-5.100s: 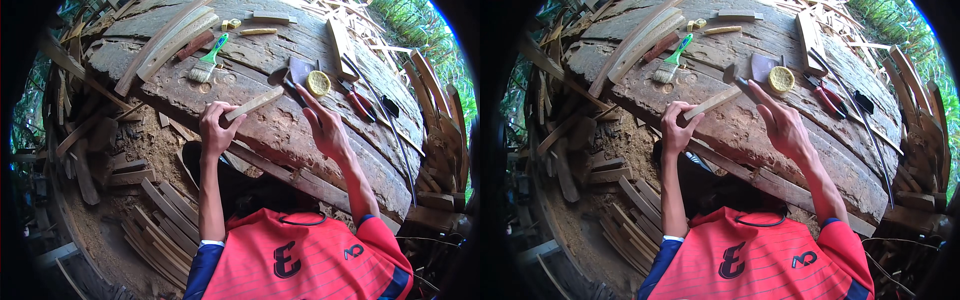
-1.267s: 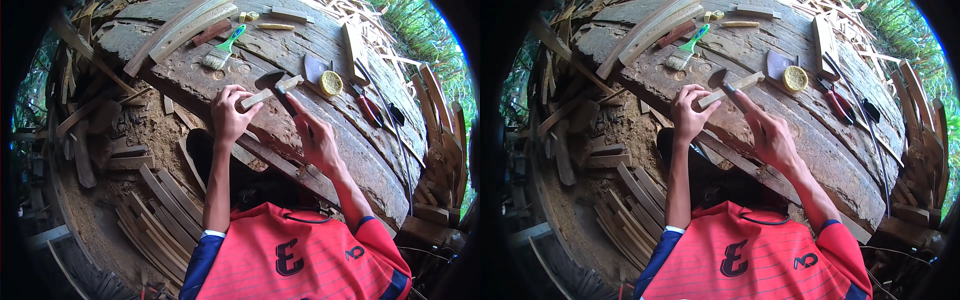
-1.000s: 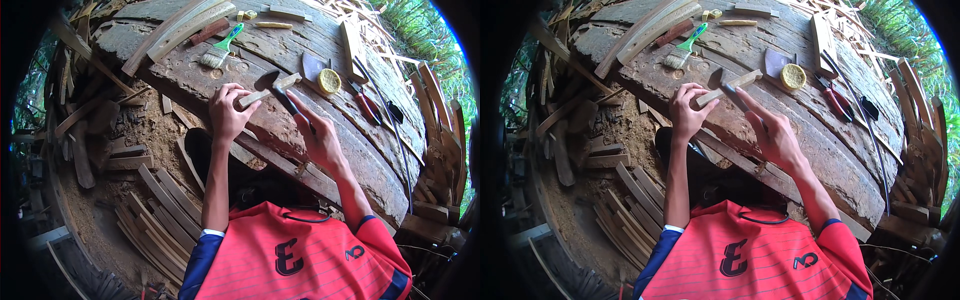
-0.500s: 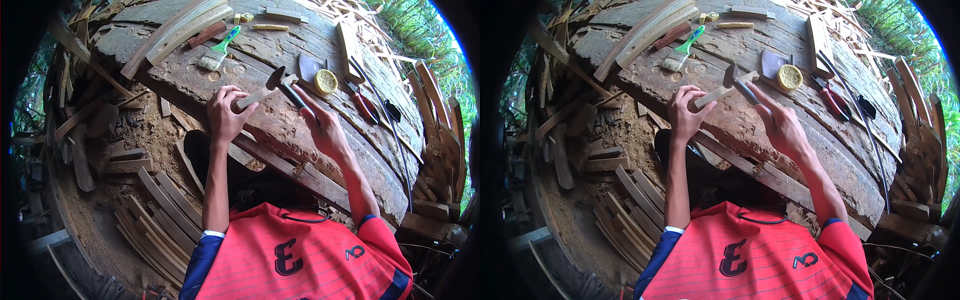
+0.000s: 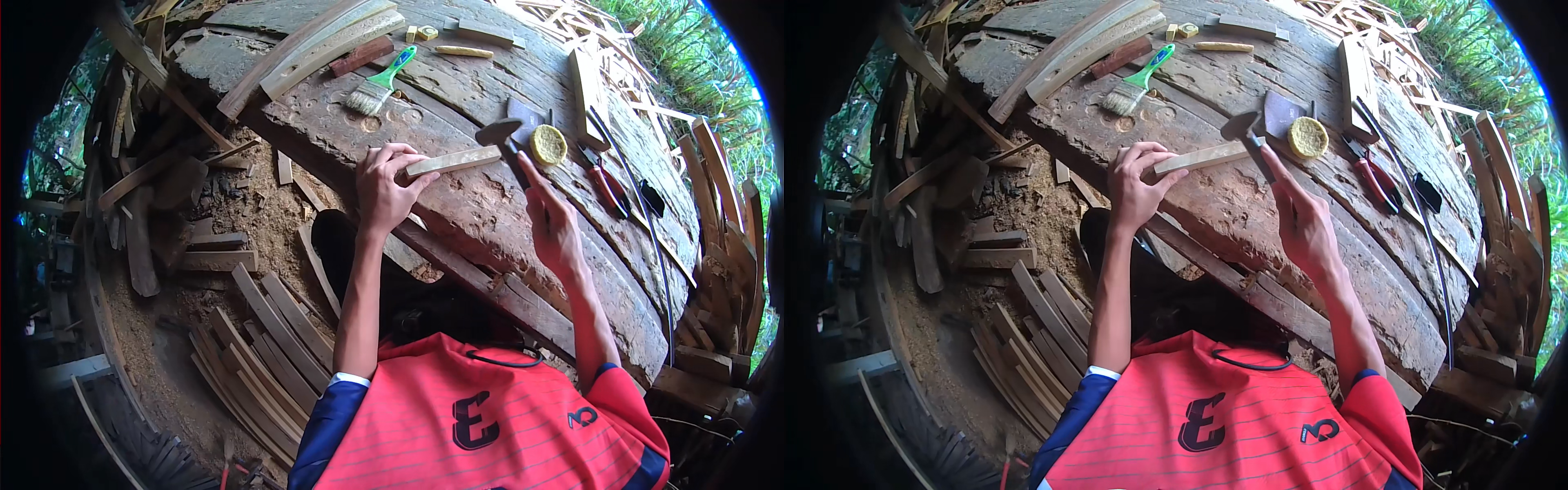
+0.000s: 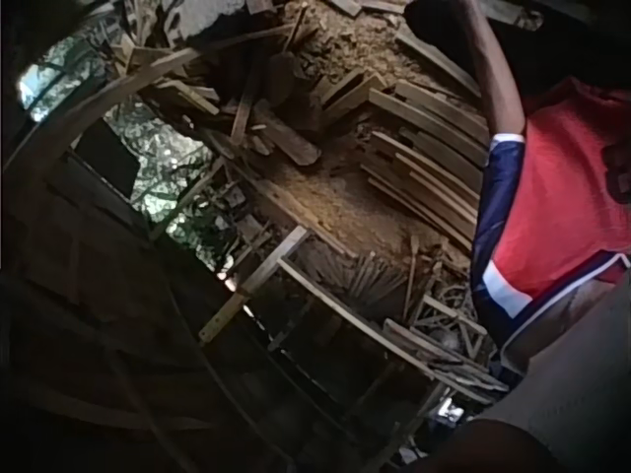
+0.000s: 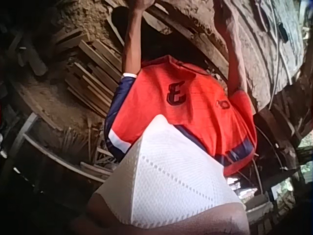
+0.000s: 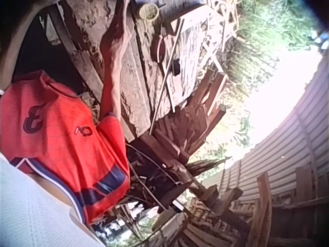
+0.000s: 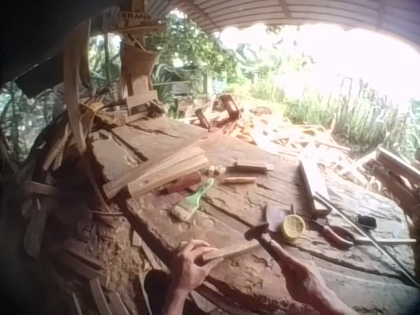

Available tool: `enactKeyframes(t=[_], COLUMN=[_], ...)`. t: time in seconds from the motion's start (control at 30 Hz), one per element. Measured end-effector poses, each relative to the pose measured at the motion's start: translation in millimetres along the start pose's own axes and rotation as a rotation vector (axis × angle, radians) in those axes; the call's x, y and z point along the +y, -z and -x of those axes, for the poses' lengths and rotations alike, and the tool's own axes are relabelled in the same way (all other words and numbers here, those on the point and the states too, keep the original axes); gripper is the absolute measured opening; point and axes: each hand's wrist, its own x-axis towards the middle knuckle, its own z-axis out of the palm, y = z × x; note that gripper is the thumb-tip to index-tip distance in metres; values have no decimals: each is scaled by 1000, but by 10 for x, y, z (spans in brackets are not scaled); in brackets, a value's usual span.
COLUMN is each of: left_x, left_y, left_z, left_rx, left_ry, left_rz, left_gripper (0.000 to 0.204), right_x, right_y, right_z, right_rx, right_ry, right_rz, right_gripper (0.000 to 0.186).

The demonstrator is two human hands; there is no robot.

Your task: Measure a wooden piece with a tape measure, hammer it, and sand it at a low workbench.

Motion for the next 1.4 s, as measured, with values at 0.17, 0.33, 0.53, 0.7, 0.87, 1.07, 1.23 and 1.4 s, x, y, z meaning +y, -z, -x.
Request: enactKeyframes(t=[0.17, 0.33, 0.53, 0.7, 0.87, 1.07, 1.23, 1.4], left_x=[-7, 236, 1001, 568, 444, 128, 347, 251], left_y=[-20, 88, 456, 517, 659, 798, 843, 781], left_z=[15, 259, 484, 673, 810, 504, 360, 425], left_rx=[26, 228, -193, -66, -65, -200, -245, -292], left_ry=[7, -140, 190, 281, 360, 263, 295, 273], left_rz=[-6, 54, 396, 118, 203, -1, 102, 113], left_gripper=[36, 44, 41, 32, 38, 39, 60, 57], right_x=[-81, -401, -555, 94, 239, 348, 387, 428], right_y=[-13, -322, -440, -605, -544, -568, -554, -566], right_z=[38, 12, -282, -543, -539, -596, -580, -588], right_rx=[-15, 226, -13, 171, 42, -19, -49, -27], right_ry=[-101, -59, 254, 329, 131, 156, 115, 160], right_rz=[60, -612, -319, 295, 112, -45, -71, -68], right_gripper=[54, 53, 33, 44, 24, 26, 26, 28])
